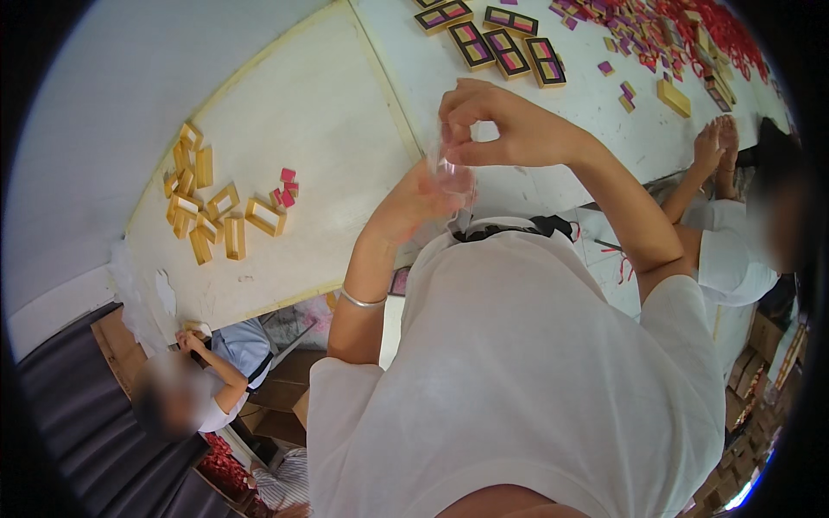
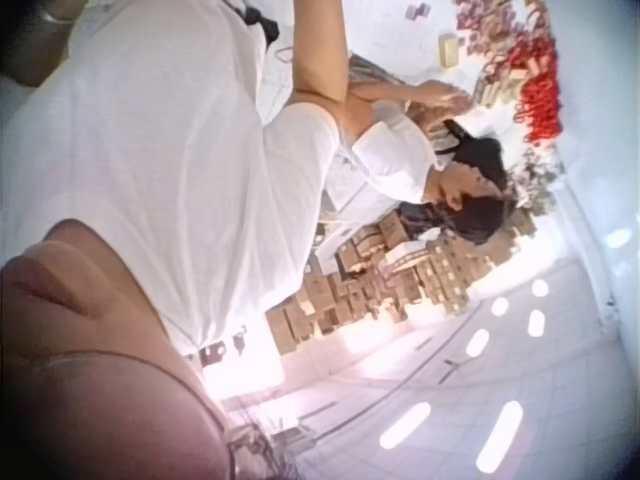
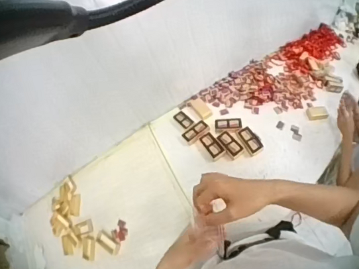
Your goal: The person assembles small rectangular cosmetic palettes by placing inserts into frames and inserting them into plastic sleeves. The person then stacks the completed palettes on the table. Other workers are visible in the background performing similar tasks.
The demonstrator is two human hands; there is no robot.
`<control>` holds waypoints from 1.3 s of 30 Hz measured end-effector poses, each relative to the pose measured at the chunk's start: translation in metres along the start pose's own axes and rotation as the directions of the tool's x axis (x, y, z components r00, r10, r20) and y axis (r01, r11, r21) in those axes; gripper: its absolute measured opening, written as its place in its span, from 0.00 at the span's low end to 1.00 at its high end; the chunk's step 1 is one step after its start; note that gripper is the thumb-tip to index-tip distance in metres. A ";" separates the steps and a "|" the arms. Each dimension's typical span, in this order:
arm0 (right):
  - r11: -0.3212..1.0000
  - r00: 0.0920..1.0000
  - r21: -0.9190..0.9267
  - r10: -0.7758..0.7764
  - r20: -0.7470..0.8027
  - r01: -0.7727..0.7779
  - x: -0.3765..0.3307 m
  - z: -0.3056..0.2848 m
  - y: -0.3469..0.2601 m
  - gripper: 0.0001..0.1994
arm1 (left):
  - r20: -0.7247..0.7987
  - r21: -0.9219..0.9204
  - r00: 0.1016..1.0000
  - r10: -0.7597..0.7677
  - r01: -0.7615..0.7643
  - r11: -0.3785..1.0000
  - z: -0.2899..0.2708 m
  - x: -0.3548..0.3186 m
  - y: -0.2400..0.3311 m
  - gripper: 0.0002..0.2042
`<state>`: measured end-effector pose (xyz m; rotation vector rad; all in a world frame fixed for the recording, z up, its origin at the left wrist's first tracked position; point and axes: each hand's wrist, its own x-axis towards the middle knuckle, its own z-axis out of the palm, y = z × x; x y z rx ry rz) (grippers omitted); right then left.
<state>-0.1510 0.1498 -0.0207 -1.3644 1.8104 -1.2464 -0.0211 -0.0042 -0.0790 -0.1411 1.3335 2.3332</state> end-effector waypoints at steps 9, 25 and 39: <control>0.940 0.816 0.300 0.044 -0.577 0.162 -0.013 0.028 0.006 0.25 | -0.273 0.299 0.910 0.311 -0.227 0.927 0.022 0.007 0.005 0.34; 0.731 0.886 0.682 0.310 -0.345 0.010 -0.012 0.050 0.072 0.27 | -0.335 -0.044 0.901 0.275 -0.306 0.951 -0.013 0.011 -0.018 0.31; 0.179 0.971 0.970 0.203 0.127 -0.164 0.026 0.027 0.028 0.25 | -0.047 0.131 0.982 0.182 -0.175 0.976 0.007 0.008 0.022 0.57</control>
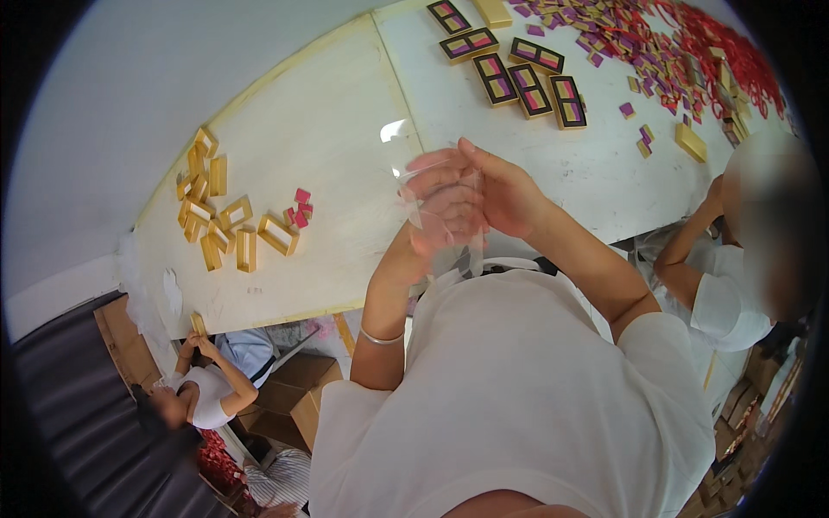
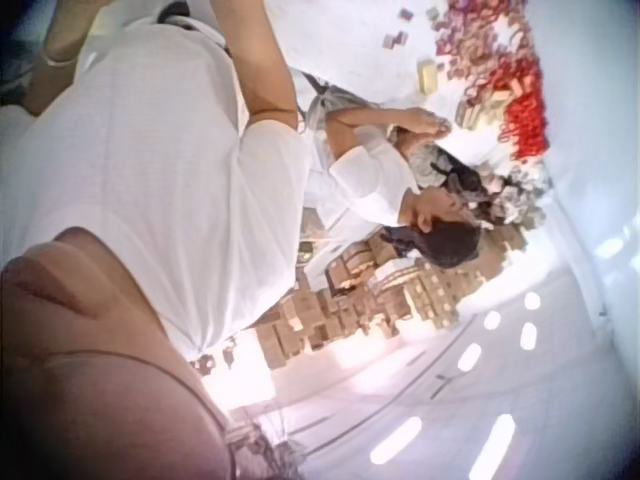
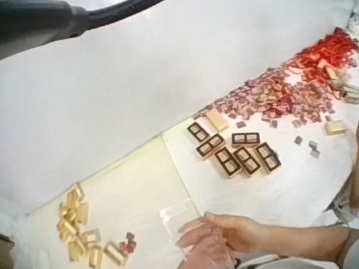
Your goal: The person assembles small rectangular cosmetic palettes by placing inserts into frames and inserting them into plastic sleeves. The person then stacks the completed palettes on the table. Other workers are visible in the background performing similar tasks.
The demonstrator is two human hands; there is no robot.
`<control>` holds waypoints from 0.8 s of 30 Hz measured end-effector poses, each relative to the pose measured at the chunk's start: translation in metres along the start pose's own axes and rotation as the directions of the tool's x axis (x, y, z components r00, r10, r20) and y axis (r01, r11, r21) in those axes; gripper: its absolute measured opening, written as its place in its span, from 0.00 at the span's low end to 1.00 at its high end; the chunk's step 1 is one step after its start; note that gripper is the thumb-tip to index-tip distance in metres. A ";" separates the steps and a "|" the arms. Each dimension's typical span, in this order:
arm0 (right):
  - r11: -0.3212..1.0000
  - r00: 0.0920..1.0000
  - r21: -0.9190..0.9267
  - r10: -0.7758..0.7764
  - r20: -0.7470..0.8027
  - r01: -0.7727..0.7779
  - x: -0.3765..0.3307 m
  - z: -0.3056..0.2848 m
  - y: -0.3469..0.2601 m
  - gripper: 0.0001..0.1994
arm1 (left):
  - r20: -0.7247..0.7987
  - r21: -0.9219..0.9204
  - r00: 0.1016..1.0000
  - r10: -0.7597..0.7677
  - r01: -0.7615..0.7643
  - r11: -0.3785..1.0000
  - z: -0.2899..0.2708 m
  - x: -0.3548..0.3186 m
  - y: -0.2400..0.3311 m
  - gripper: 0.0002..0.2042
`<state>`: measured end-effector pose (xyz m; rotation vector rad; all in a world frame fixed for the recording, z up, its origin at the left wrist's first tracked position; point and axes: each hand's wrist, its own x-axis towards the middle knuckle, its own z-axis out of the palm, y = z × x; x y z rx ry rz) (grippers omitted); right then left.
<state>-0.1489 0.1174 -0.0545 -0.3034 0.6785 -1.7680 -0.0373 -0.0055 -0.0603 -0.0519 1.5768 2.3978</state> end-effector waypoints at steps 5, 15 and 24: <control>0.997 0.947 -0.071 0.008 -0.322 -0.033 -0.003 0.002 0.008 0.17 | -0.150 0.016 0.980 0.132 -0.131 0.991 0.014 -0.003 -0.010 0.39; 0.899 0.921 -0.376 -0.323 -0.218 0.226 -0.014 0.011 0.009 0.11 | -0.369 -0.106 0.924 0.100 -0.149 0.983 0.019 -0.003 0.008 0.25; 0.877 0.883 -0.407 -0.383 -0.271 0.255 -0.025 0.022 0.024 0.12 | -0.424 -0.059 0.894 0.142 -0.184 0.981 0.034 -0.011 0.008 0.18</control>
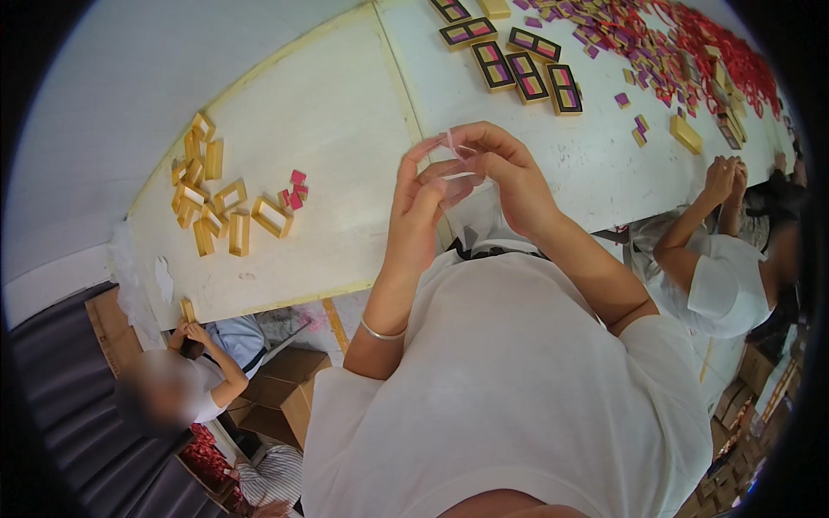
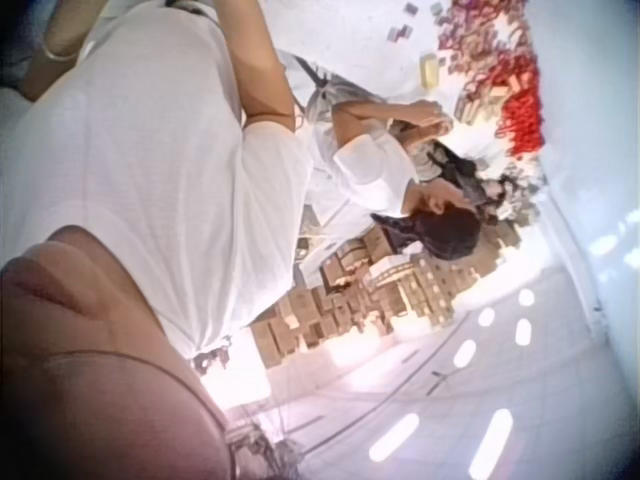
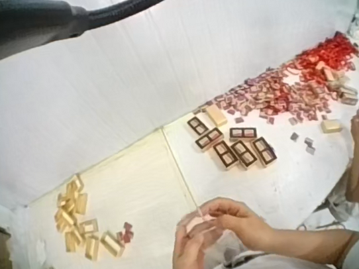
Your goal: The person assembles small rectangular cosmetic palettes by placing inserts into frames and inserting them into plastic sleeves. The person then stacks the completed palettes on the table. Other workers are visible in the background performing similar tasks.
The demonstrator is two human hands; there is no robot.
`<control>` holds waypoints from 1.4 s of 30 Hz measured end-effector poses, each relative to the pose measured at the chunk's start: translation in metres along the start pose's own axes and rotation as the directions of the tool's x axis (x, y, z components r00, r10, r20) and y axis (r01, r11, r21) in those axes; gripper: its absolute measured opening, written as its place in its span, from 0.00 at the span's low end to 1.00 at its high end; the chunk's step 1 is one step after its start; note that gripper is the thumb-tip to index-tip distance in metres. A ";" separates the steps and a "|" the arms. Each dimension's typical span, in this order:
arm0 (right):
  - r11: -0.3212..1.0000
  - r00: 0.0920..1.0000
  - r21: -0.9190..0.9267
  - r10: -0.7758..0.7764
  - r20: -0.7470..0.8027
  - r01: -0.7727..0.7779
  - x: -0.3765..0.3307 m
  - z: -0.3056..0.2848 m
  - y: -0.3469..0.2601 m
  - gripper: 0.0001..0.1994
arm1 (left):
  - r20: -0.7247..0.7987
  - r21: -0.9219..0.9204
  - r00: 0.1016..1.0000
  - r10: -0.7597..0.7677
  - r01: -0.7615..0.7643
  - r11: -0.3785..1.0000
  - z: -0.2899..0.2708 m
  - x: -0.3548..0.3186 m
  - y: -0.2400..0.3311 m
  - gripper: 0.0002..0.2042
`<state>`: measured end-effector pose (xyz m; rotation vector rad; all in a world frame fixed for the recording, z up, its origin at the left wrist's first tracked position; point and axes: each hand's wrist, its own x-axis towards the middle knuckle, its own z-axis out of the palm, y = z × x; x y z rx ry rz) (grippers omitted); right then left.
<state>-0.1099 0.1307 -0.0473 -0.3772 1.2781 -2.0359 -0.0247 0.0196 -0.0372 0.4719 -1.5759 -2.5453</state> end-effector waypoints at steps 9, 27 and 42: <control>0.944 0.975 0.265 0.216 -0.045 -0.197 -0.009 -0.017 0.016 0.08 | 0.045 -0.242 0.990 -0.134 0.141 0.960 -0.020 -0.001 -0.023 0.06; 0.997 0.999 0.069 -0.038 -0.032 0.040 -0.029 -0.062 -0.003 0.06 | 0.212 0.111 0.961 0.179 -0.206 0.972 -0.014 -0.022 -0.027 0.13; 0.968 0.962 -0.250 0.037 0.271 0.033 -0.056 -0.010 -0.029 0.17 | 0.327 0.238 0.925 0.194 -0.279 0.930 -0.009 -0.031 -0.007 0.19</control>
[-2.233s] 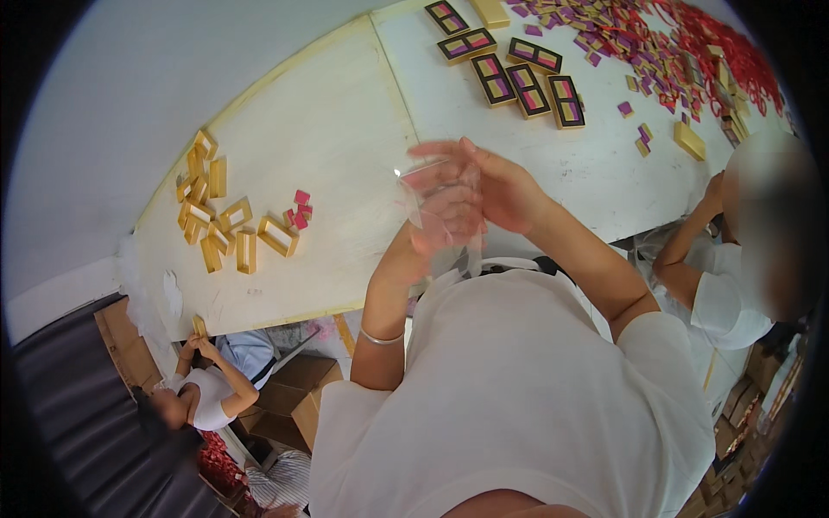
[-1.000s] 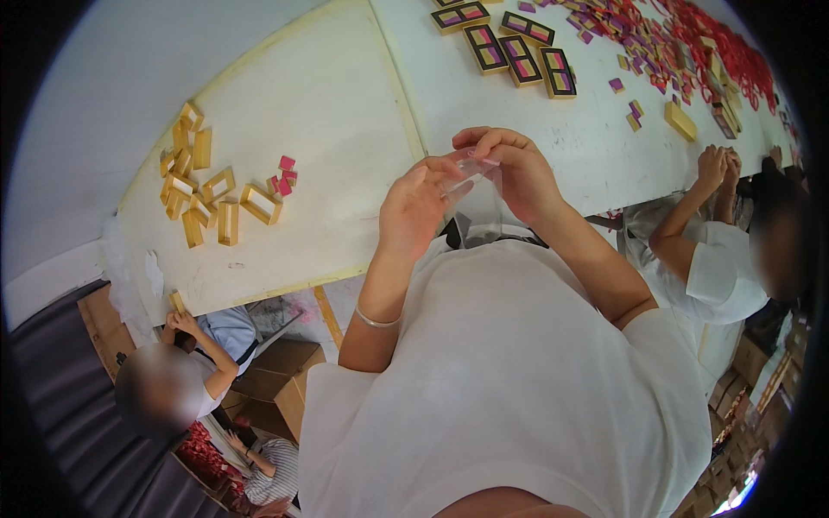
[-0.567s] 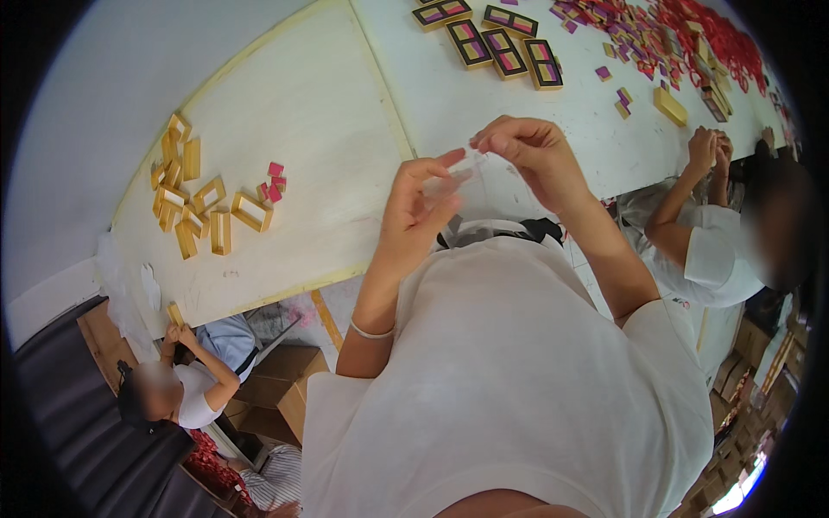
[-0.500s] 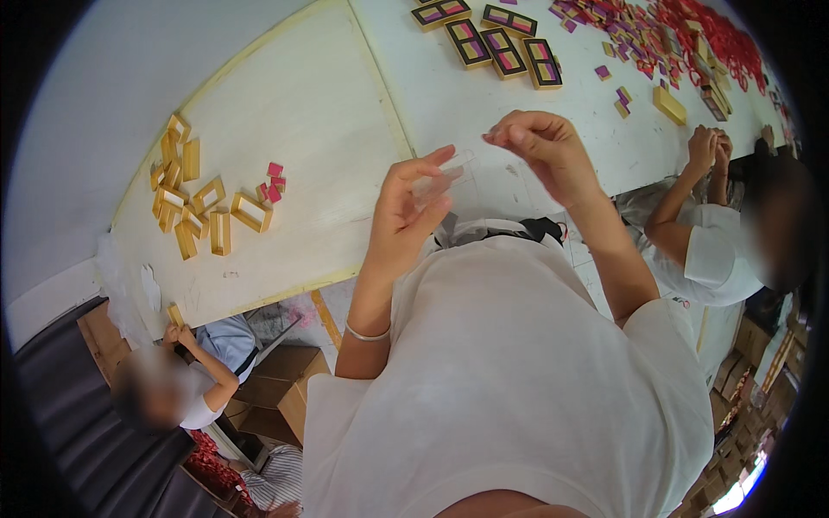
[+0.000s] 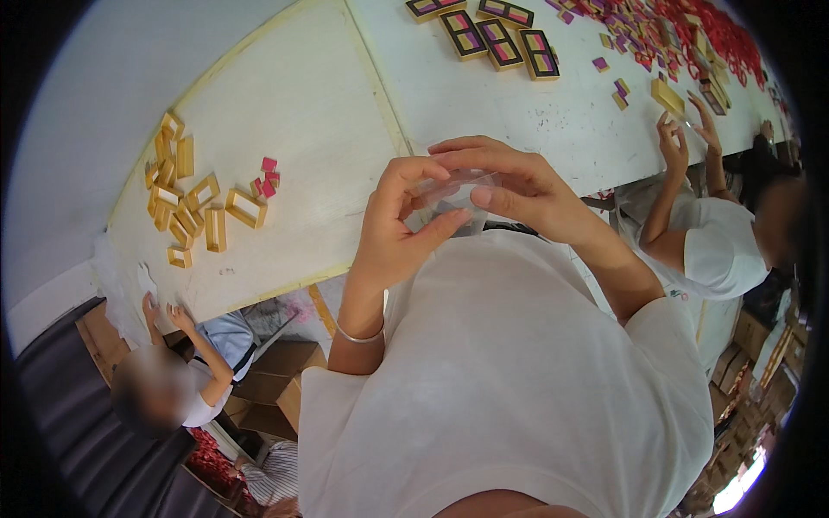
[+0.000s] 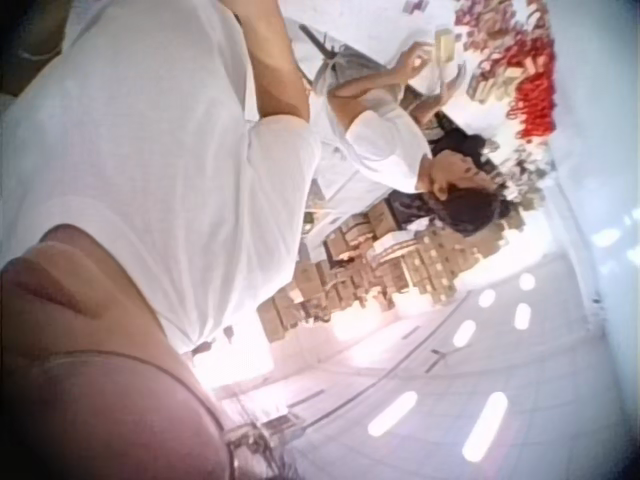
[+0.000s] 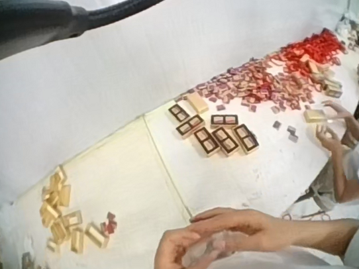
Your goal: The person assembles small rectangular cosmetic palettes by placing inserts into frames and inserting them into plastic sleeves. The person then stacks the completed palettes on the table. Other workers are visible in the background performing similar tasks.
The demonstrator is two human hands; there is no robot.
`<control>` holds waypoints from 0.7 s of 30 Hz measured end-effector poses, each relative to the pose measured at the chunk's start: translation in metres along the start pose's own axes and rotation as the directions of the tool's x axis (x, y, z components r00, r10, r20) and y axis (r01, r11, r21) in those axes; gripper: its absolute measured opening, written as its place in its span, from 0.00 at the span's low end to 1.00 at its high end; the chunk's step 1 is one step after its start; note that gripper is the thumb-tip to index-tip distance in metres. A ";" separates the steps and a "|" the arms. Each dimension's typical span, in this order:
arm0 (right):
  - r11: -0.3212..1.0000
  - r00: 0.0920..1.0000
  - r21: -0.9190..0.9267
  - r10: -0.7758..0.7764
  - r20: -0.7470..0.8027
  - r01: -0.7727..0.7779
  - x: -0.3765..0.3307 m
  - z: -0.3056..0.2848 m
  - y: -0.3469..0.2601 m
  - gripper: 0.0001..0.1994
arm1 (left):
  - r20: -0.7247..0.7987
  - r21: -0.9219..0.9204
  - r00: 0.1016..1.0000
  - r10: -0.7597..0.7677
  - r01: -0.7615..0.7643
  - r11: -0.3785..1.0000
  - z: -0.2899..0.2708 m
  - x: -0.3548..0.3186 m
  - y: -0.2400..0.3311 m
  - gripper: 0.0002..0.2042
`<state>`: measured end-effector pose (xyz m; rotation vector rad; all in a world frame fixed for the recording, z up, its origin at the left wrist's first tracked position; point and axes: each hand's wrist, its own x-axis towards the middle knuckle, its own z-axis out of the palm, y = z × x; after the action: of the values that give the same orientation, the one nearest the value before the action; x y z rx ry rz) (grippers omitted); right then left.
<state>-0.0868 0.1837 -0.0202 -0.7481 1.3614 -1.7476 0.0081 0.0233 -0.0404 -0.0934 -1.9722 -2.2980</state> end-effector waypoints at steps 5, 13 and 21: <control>0.997 1.000 0.078 0.017 0.006 -0.018 0.006 -0.001 0.007 0.14 | -0.054 0.004 0.998 -0.020 0.020 1.000 0.005 -0.002 0.002 0.21; 0.998 0.998 0.019 0.057 0.002 -0.057 0.010 -0.003 0.001 0.11 | -0.041 -0.057 0.997 -0.064 0.061 0.996 0.005 -0.003 -0.002 0.20; 0.929 0.992 -0.350 -0.123 0.010 0.119 0.008 -0.005 0.019 0.11 | -0.069 -0.138 0.994 -0.083 0.073 0.988 0.000 -0.002 -0.020 0.15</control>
<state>-0.0905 0.1774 -0.0403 -1.0362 1.6921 -1.6203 0.0076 0.0265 -0.0600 0.0579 -1.8144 -2.4449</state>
